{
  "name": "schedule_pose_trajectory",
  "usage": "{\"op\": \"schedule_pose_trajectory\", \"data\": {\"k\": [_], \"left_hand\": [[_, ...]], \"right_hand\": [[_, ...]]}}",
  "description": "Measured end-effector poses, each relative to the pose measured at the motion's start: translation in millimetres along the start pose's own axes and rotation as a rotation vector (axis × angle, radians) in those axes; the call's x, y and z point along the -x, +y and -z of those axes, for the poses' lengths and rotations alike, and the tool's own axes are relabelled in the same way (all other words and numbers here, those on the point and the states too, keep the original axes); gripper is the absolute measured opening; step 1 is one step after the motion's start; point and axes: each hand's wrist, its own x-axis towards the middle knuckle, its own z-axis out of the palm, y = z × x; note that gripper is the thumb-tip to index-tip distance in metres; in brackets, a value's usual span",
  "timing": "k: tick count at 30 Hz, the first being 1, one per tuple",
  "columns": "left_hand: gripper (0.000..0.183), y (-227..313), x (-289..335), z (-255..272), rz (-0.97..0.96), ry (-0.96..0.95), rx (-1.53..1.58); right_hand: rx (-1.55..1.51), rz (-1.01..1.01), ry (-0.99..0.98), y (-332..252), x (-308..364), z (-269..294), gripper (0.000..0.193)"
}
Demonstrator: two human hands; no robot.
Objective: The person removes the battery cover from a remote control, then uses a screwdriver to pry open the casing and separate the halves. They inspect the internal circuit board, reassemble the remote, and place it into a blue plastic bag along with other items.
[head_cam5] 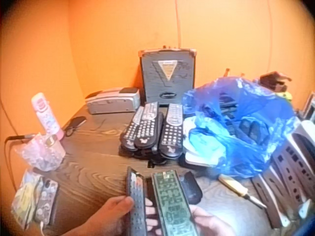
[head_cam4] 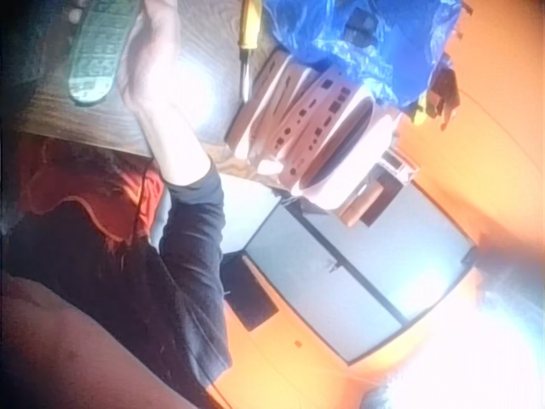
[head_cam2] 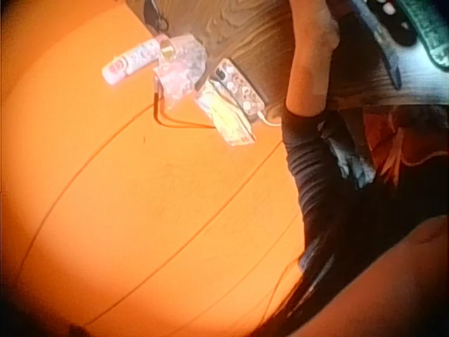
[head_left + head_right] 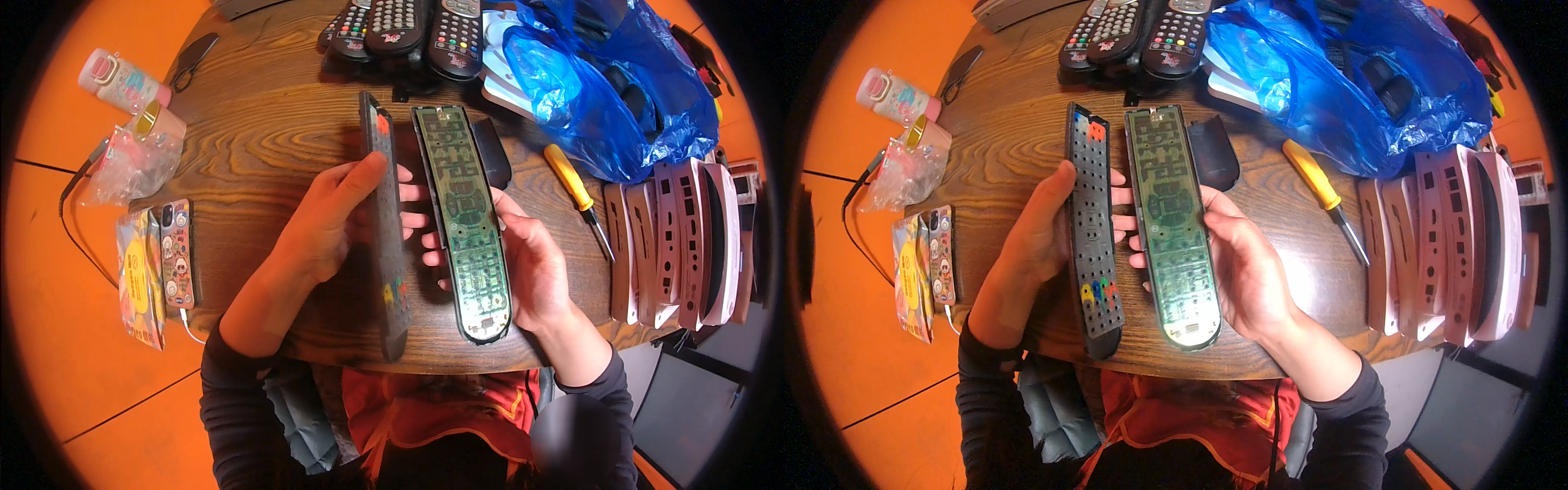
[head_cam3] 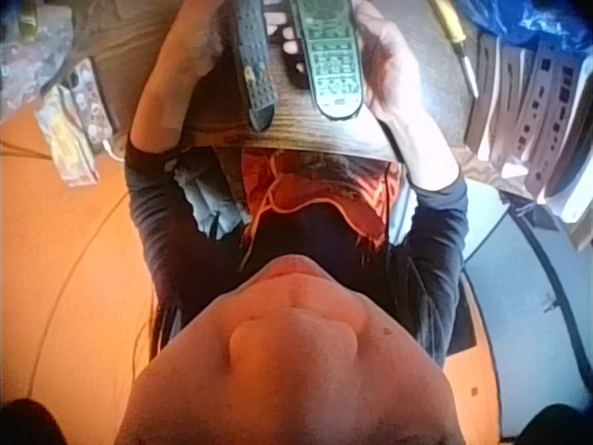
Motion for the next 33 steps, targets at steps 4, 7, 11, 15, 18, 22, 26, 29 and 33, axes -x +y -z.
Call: {"op": "schedule_pose_trajectory", "data": {"k": [4, 7, 11, 15, 18, 22, 26, 29, 33], "left_hand": [[0.049, 1.4, 0.5, -0.1, 0.006, -0.032, -0.002], [0.049, 1.0, 0.7, -0.8, 0.024, -0.027, 0.017], [0.05, 0.5, 0.8, -0.4, 0.022, -0.038, 0.016], [0.053, 0.5, 0.5, 0.7, 0.051, -0.06, 0.019], [0.055, 1.2, 0.0, 1.2, 0.069, -0.06, 0.028], [0.058, 5.2, 1.2, 1.5, 0.046, -0.01, 0.01], [0.061, 8.1, 1.1, 0.1, 0.06, 0.045, -0.07], [0.063, 7.7, 0.1, -0.2, 0.085, 0.086, -0.16], [0.059, 6.1, -2.1, 3.3, 0.1, 0.088, -0.175]], "right_hand": [[0.29, 0.065, 0.136, -2.0, 0.8, -0.1, 0.032], [0.263, 0.053, 0.154, -1.1, 1.0, -0.9, 0.032], [0.282, 0.057, 0.156, -1.5, 2.4, -1.5, 0.032], [0.15, 0.059, 0.073, -3.3, 1.4, -1.3, 0.033], [0.017, 0.078, -0.034, -2.3, -0.6, -1.9, 0.036], [0.09, 0.101, -0.052, 0.4, -0.4, -3.0, 0.044], [0.138, 0.016, 0.008, 0.9, 0.3, -1.5, 0.05], [0.139, -0.013, -0.02, 2.3, 0.3, -0.9, 0.052], [0.156, -0.03, -0.07, 5.9, -1.3, -1.2, 0.057]]}}
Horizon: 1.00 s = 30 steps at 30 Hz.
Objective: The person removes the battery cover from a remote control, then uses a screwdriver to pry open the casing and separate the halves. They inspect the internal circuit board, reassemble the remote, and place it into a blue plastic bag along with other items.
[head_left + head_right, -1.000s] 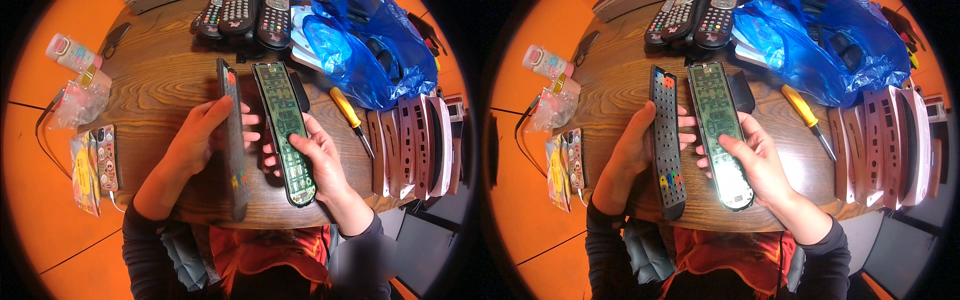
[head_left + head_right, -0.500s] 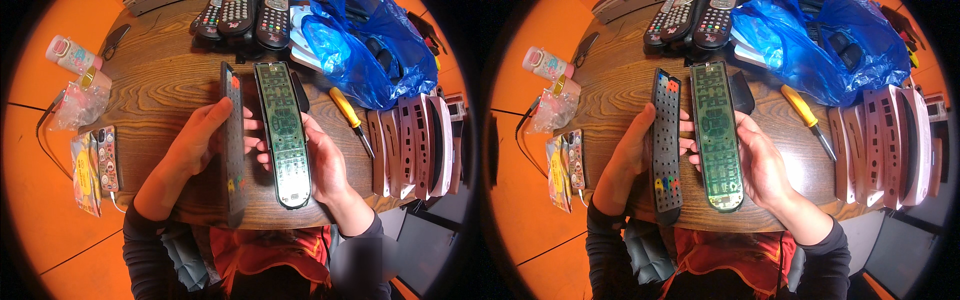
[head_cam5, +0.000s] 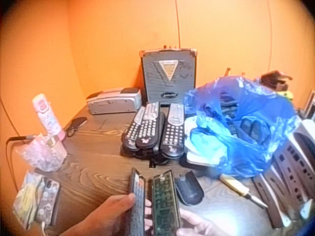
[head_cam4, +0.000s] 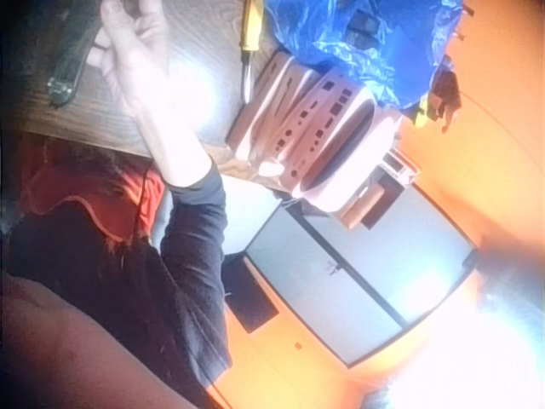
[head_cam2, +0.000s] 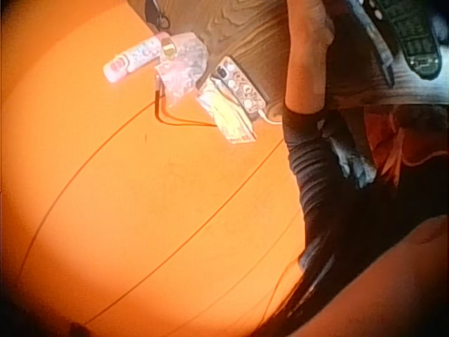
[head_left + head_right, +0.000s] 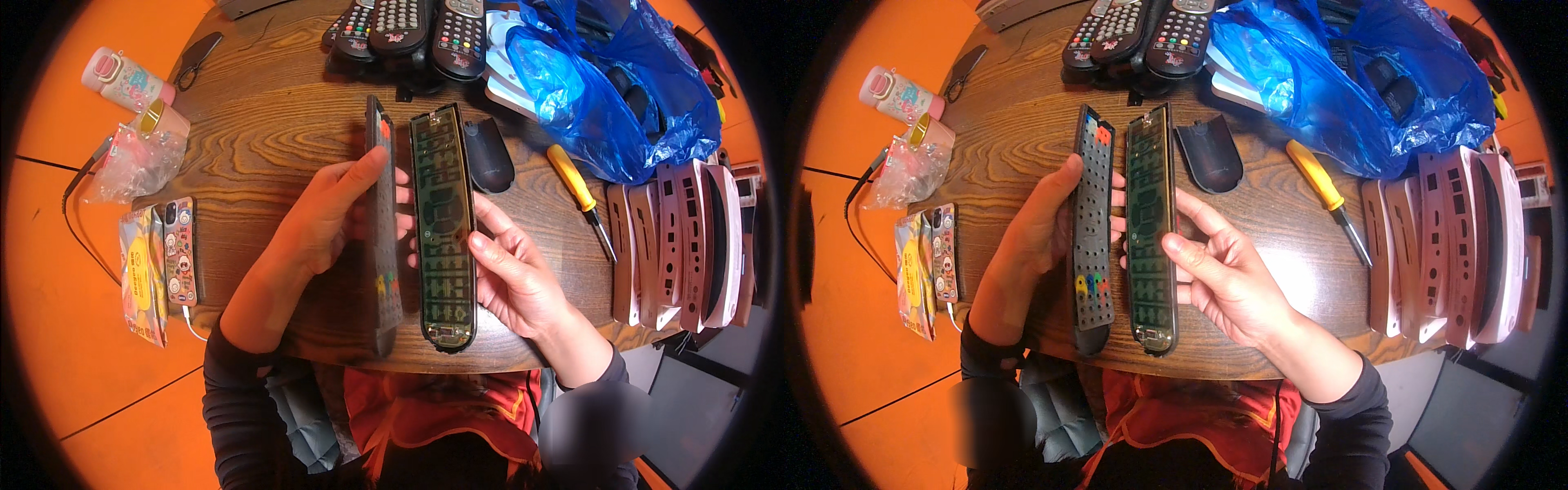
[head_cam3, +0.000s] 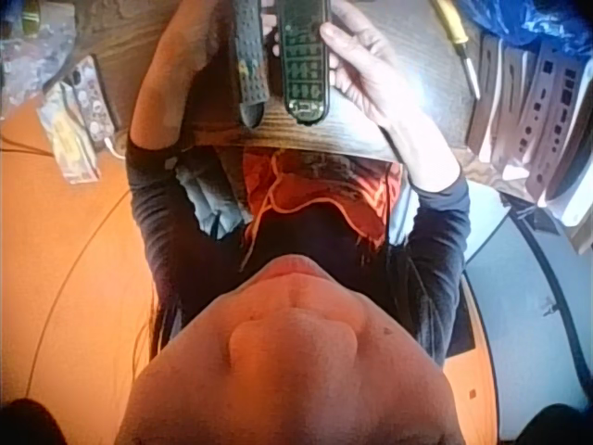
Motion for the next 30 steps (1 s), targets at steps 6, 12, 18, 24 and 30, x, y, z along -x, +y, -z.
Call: {"op": "schedule_pose_trajectory", "data": {"k": [6, 12, 18, 24, 30], "left_hand": [[0.046, -6.2, -2.1, 3.0, -0.031, -0.091, 0.028], [0.044, -6.2, -0.5, 1.5, -0.053, -0.109, 0.026], [0.045, -6.3, 1.6, -3.8, -0.066, -0.038, 0.022], [0.046, -5.7, 1.3, -5.1, -0.049, -0.01, 0.013], [0.044, -3.8, 7.3, -9.7, -0.041, 0.027, -0.089]], "right_hand": [[0.002, -0.031, 0.025, 4.5, 0.5, 1.8, 0.056], [-0.003, -0.048, 0.053, 9.2, 1.7, 4.3, 0.056], [0.045, -0.04, 0.064, 10.6, 2.8, 5.3, 0.055], [0.063, -0.052, 0.112, 10.9, 3.4, 1.4, 0.055], [0.254, -0.01, 0.135, 8.5, 5.4, -9.4, 0.056]]}}
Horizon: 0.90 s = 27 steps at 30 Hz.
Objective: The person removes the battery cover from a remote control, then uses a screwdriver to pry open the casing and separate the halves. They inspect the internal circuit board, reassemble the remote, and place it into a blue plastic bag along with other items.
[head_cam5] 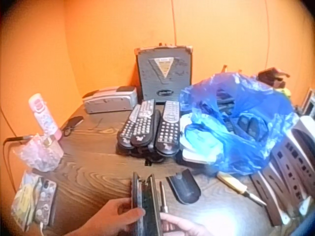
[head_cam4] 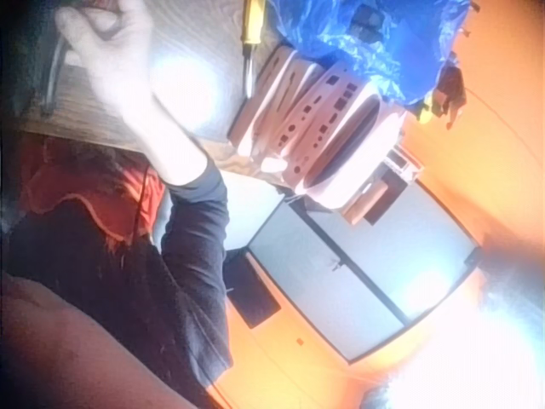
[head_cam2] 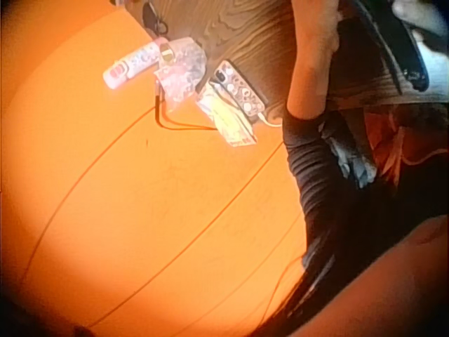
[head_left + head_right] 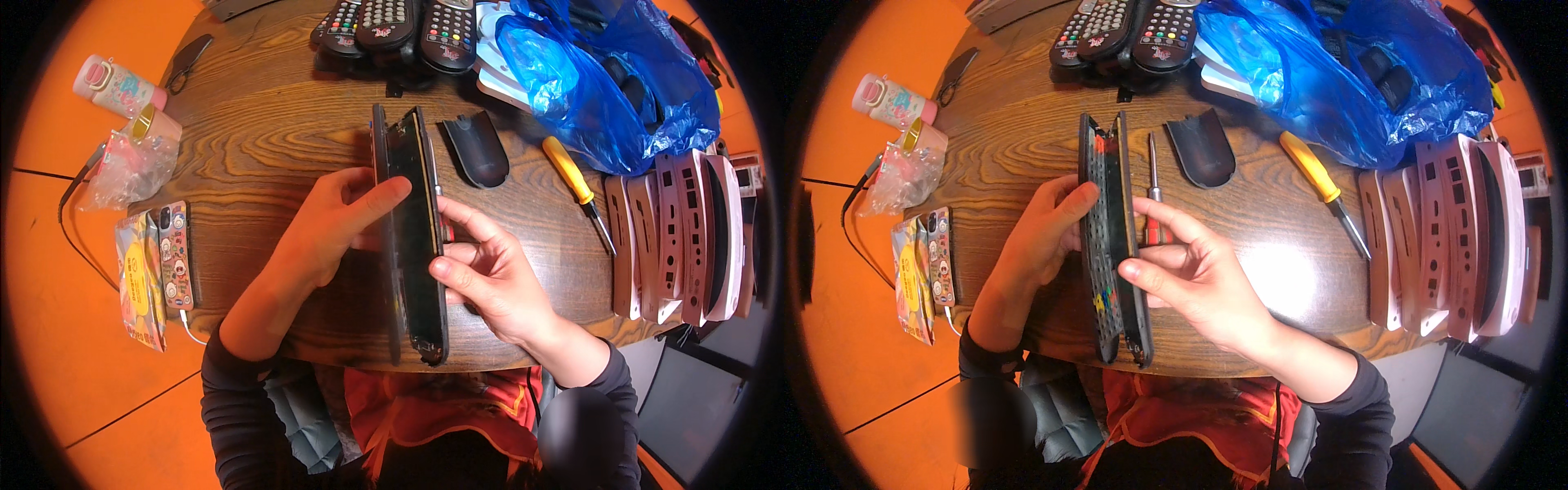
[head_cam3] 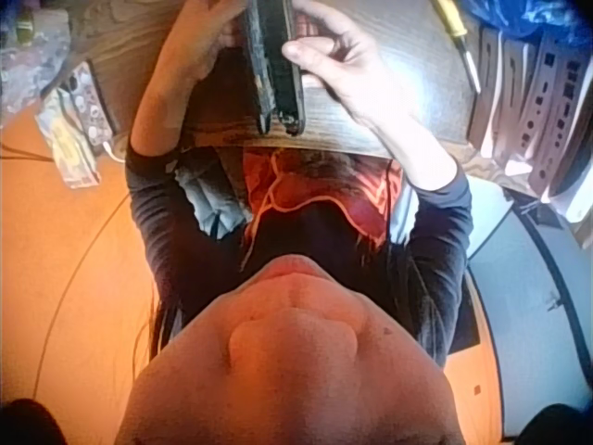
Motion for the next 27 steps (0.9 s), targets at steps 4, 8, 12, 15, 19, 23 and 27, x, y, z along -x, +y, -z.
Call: {"op": "schedule_pose_trajectory", "data": {"k": [4, 8, 12, 15, 19, 23, 27], "left_hand": [[0.041, 1.2, 2.5, -4.9, -0.006, 0.011, -0.097], [0.035, 1.5, 5.6, -9.4, -0.079, -0.006, -0.069], [0.03, 2.6, 6.7, -9.4, -0.122, -0.064, -0.052], [0.027, 0.9, 5.3, -8.1, -0.144, -0.124, -0.025], [0.044, -2.6, 3.0, -3.9, -0.169, -0.256, 0.029], [0.043, -6.7, -1.1, -2.2, -0.32, -0.194, 0.224], [0.04, -5.1, -11.3, 5.1, -0.558, -0.205, 0.643]], "right_hand": [[0.144, 0.135, -0.021, 1.0, 0.5, -7.1, 0.062], [0.237, 0.211, 0.005, 4.9, 1.3, -11.2, 0.06], [0.326, 0.208, 0.029, 8.0, 3.2, -11.3, 0.056], [0.422, 0.245, 0.035, 9.6, 3.4, -10.6, 0.054], [0.712, 0.353, -0.005, 4.5, 3.6, -5.8, 0.067], [0.761, 0.369, -0.01, -9.8, 5.6, 3.0, 0.07], [0.277, 0.346, 0.136, -17.7, 2.1, 7.6, 0.053]]}}
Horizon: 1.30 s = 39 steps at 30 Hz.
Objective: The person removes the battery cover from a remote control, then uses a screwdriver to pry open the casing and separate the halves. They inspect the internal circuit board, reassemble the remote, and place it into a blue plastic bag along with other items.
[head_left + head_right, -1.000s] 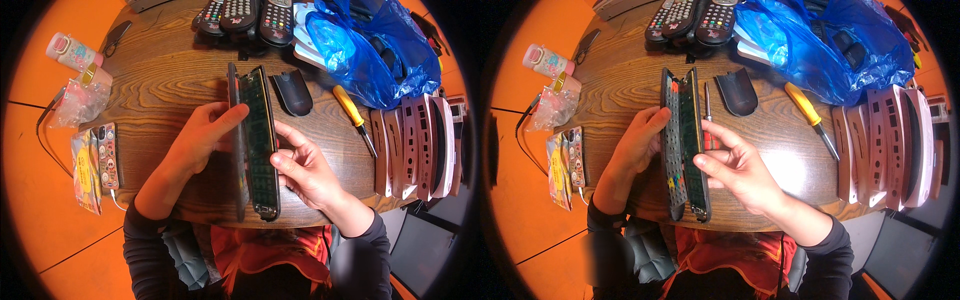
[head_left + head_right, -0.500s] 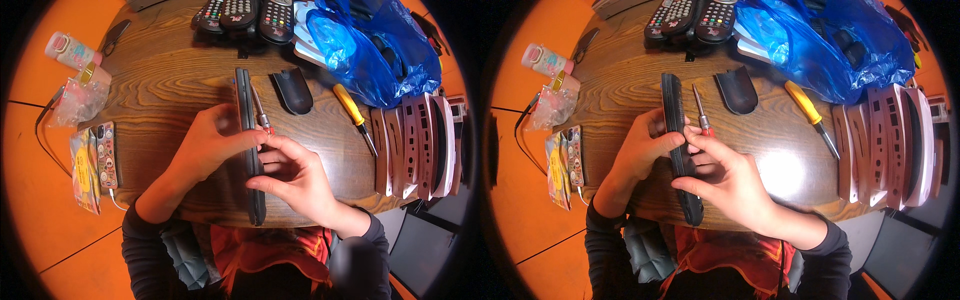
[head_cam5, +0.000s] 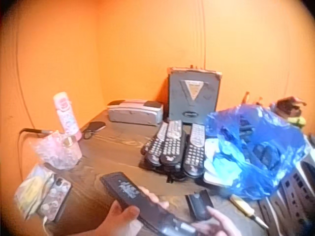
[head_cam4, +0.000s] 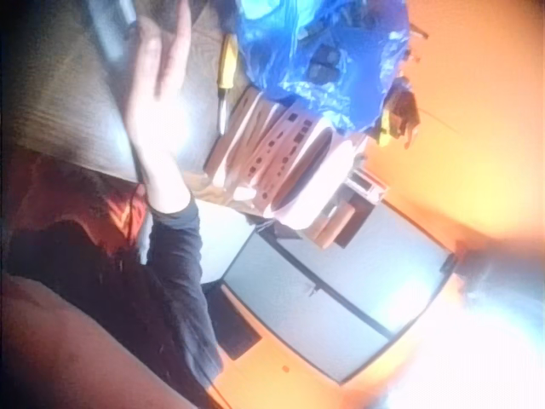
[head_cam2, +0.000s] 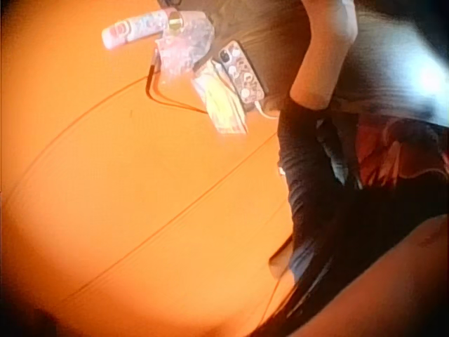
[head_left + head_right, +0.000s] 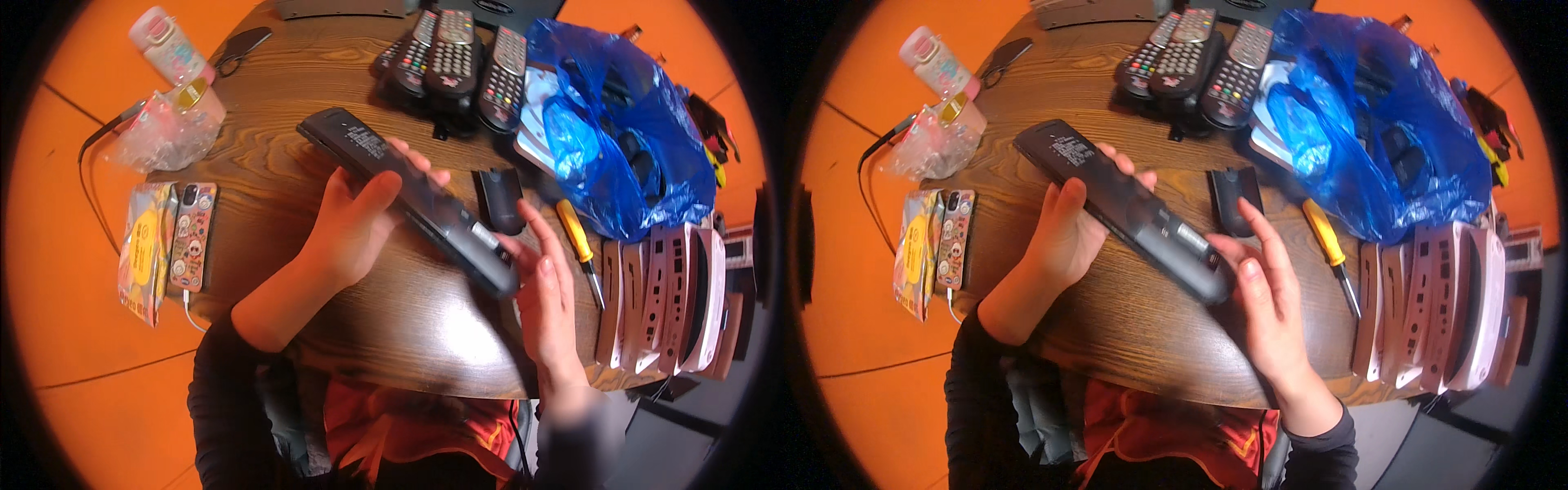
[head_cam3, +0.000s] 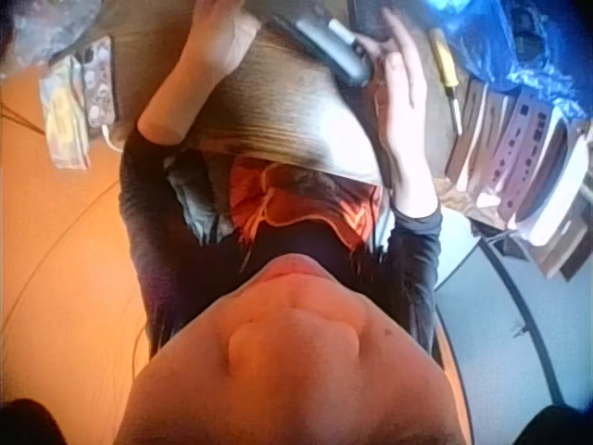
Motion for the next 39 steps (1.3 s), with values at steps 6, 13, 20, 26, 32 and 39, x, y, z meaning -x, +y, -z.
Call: {"op": "schedule_pose_trajectory", "data": {"k": [6, 13, 20, 26, 32, 39], "left_hand": [[0.057, -4.8, -2.4, 2.5, -0.125, -0.117, -0.194], [0.059, -5.7, 1.5, -9.7, -0.043, -0.108, -0.141], [0.045, 15.0, 2.6, -13.2, -0.095, 0.141, -0.454], [0.048, 14.1, 6.8, -16.1, -0.078, 0.07, -0.507], [0.048, 12.8, 4.5, -16.9, -0.074, 0.06, -0.506], [0.038, 3.3, 7.5, -15.3, 0.123, 0.202, -0.411]], "right_hand": [[-0.479, -0.284, -0.089, -2.1, 1.1, -1.1, 0.05], [-0.364, -0.127, 0.091, -0.8, -6.1, 15.6, 0.048], [-0.094, 0.071, 0.035, 4.8, -16.6, 47.8, 0.053], [-0.049, 0.041, 0.028, 8.4, -20.7, 64.1, 0.061], [0.07, 0.043, -0.008, 6.3, -17.2, 74.3, 0.065], [1.16, 0.775, 0.185, -5.5, -19.3, 52.0, 0.055]]}}
